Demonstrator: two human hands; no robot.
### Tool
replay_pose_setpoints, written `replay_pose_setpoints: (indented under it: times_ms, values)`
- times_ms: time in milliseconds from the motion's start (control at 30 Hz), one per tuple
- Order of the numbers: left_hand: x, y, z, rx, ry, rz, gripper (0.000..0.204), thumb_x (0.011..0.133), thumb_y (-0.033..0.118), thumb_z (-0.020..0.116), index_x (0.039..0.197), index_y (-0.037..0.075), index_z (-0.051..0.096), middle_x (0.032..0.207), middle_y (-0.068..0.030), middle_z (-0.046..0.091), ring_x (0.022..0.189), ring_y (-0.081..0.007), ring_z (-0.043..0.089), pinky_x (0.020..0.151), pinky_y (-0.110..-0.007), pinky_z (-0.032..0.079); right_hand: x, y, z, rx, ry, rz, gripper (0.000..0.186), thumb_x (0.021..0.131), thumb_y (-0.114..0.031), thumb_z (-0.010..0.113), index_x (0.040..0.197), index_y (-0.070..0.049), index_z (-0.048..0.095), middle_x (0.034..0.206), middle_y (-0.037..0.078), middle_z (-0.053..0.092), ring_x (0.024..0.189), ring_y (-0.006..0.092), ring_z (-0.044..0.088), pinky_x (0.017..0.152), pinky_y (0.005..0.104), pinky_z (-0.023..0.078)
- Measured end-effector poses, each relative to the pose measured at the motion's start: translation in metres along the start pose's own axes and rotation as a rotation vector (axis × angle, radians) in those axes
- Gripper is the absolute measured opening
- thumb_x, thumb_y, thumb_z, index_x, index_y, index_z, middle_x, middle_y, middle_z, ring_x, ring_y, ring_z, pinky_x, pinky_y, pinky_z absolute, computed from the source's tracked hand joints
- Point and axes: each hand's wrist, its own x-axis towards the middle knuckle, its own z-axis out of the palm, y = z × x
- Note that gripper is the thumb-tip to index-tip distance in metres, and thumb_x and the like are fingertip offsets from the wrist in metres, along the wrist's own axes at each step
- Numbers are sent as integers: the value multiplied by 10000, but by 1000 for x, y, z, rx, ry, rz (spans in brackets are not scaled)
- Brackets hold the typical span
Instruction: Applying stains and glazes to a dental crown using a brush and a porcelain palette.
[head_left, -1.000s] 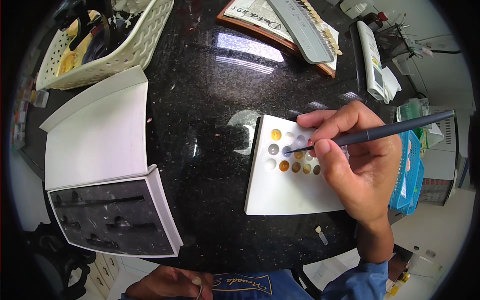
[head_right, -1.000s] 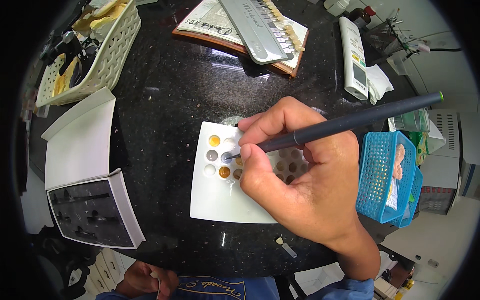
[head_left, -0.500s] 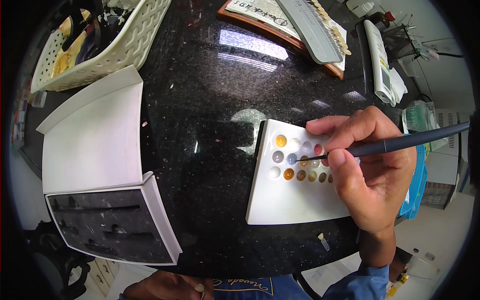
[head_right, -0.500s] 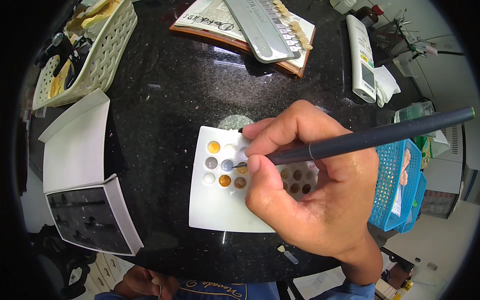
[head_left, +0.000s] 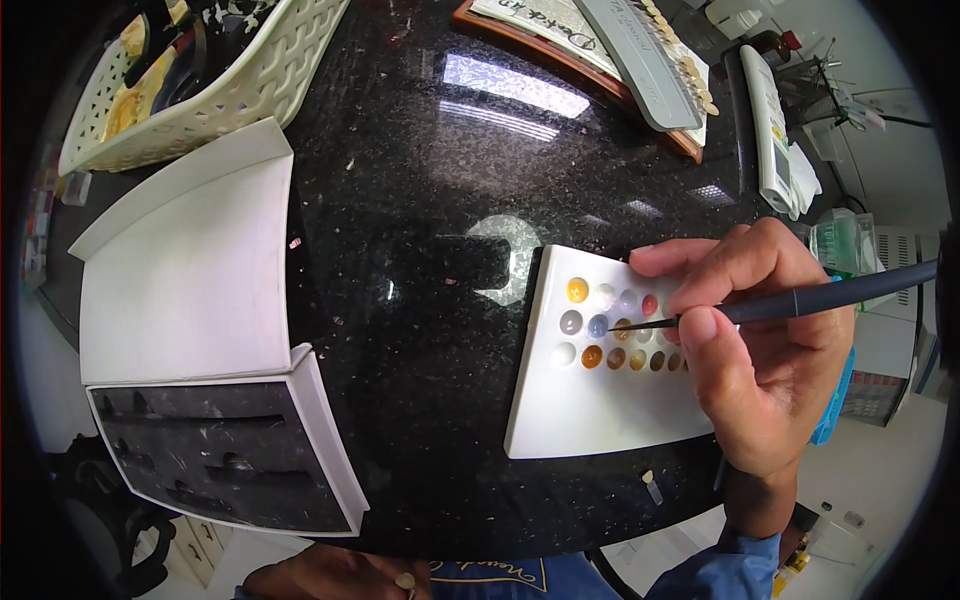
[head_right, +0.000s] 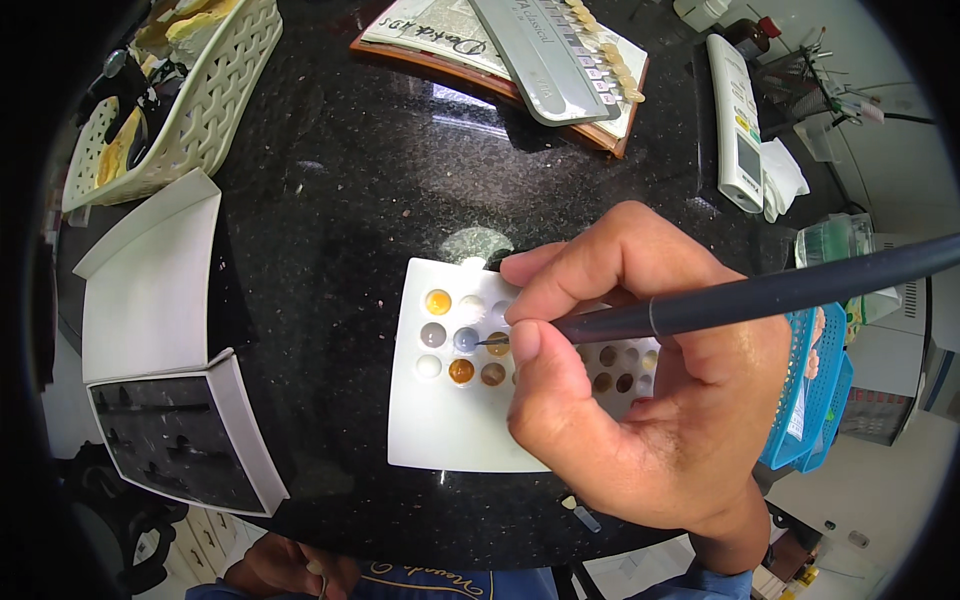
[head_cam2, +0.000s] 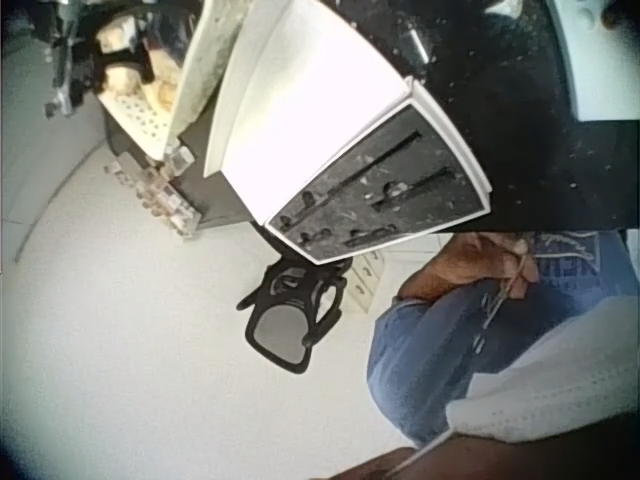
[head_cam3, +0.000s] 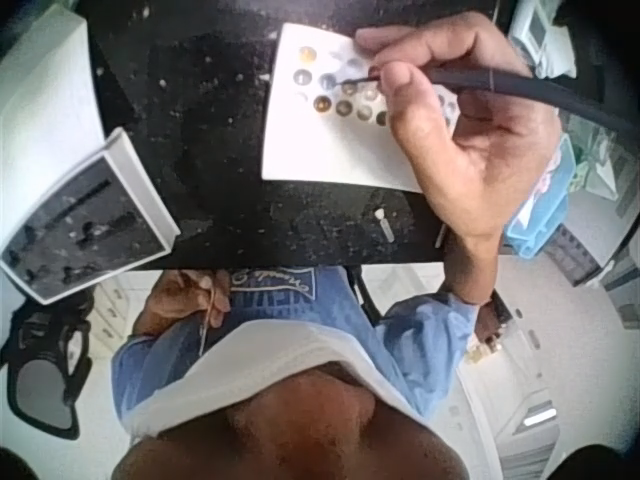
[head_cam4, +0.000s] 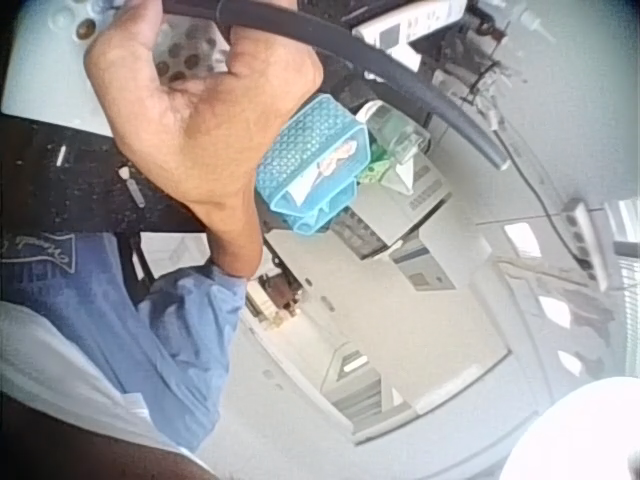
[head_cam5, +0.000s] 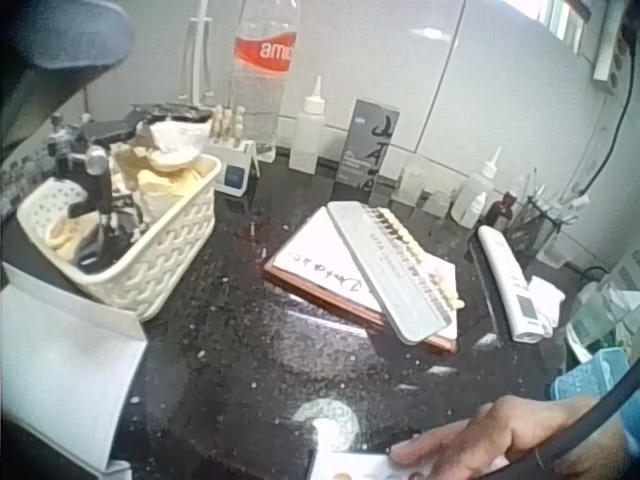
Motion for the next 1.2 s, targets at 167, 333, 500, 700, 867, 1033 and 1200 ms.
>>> replay_pose_setpoints:
  times_ms: [167,333,500,700,867,1033,1200]
  values:
    - [0,2,1,1,-10,-15,260,849,-27,537,1094,59,559,910,-252,608,702,-294,640,546,-330,531,9,-14,-3,-98,-49,100,92,712,-46,549,693,43,561,629,77,498,639,177,572,798,421,509]
    - [-2,7,8,29,47,-32,254,844,-26,556,1077,76,564,921,-255,604,702,-304,640,554,-342,537,12,-17,-4,-172,-127,146,109,691,-55,547,693,52,568,640,96,524,700,223,607,776,385,506]
    - [0,11,13,-20,78,-73,242,840,-18,570,1067,68,565,914,-252,603,702,-299,640,556,-341,538,12,-18,-3,-192,-137,154,133,690,-87,567,690,46,572,631,90,532,747,249,623,746,356,499]
    - [1,9,12,-37,45,-63,229,842,-14,573,1056,67,579,905,-244,603,700,-294,640,556,-335,540,13,-18,-6,-235,-152,141,155,695,-114,579,683,40,575,631,86,542,755,258,627,707,332,492]
    - [2,7,9,-16,27,-90,210,847,-6,571,1042,70,597,907,-238,602,692,-287,641,554,-338,541,6,-16,-6,-231,-103,93,155,693,-117,576,678,37,569,620,77,525,765,257,626,687,321,493]
    - [2,3,5,74,-26,17,284,859,5,556,1132,84,549,967,-277,596,711,-300,643,576,-344,547,4,-20,-7,-88,-8,139,222,766,-188,596,796,29,560,678,75,518,774,255,626,612,283,469]
    - [6,22,15,169,-56,-217,303,925,218,524,1090,-30,581,999,-123,622,852,-147,611,737,-258,472,-50,-53,-19,-71,77,-94,269,892,-220,514,1014,19,518,826,124,467,689,156,490,514,208,365]
